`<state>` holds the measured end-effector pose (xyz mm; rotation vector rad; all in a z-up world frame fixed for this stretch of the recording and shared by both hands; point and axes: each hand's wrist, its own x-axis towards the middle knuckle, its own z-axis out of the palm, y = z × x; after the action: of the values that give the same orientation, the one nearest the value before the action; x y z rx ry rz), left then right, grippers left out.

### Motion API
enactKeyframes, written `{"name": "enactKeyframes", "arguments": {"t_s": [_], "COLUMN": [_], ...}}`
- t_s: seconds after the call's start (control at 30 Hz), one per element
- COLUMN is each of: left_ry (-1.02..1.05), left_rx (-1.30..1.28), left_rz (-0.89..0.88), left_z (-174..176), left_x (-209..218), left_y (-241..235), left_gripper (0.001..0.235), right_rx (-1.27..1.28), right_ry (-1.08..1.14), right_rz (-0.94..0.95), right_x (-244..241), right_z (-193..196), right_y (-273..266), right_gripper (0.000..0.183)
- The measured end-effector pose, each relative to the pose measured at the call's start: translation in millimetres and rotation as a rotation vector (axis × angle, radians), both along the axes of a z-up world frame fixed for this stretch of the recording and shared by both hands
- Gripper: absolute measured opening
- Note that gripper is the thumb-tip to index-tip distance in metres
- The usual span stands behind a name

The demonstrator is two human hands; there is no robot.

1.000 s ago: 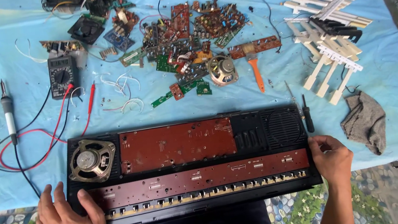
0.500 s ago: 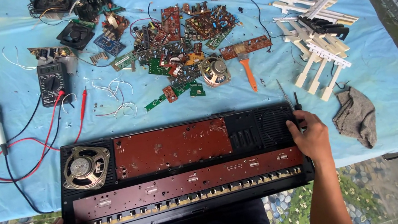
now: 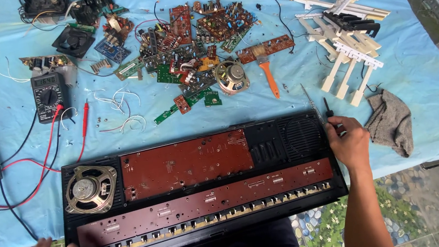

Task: The person cleans a speaker component with a brush and then places it into a disassembled electronic device. They then use a multimeter to test the speaker terminals.

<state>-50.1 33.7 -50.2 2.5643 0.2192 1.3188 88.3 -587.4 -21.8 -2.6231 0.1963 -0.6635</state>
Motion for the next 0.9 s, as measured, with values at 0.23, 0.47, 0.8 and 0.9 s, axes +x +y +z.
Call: {"name": "enactKeyframes", "arguments": {"t_s": [0.23,0.47,0.8,0.9], "left_ry": [0.393,0.687,0.544,0.349], "left_rx": [-0.181,-0.199,-0.134,-0.112], "left_rz": [-0.056,0.010,-0.129,-0.185], "left_z": [54,24,2,9], "left_x": [38,69,74,78], "left_y": [-27,-13,9,-1], "left_gripper": [0.083,0.099,0.056,0.036], "right_rx": [0.041,0.153,0.190,0.218], "right_ry": [-0.050,-0.001,-0.028,-0.015], "right_rz": [0.164,0.206,0.185,0.174], "right_x": [-2,-17,-43,-51], "right_z": [44,60,47,48], "right_y": [60,93,91,93], "right_gripper": [0.013,0.015,0.014,0.014]}}
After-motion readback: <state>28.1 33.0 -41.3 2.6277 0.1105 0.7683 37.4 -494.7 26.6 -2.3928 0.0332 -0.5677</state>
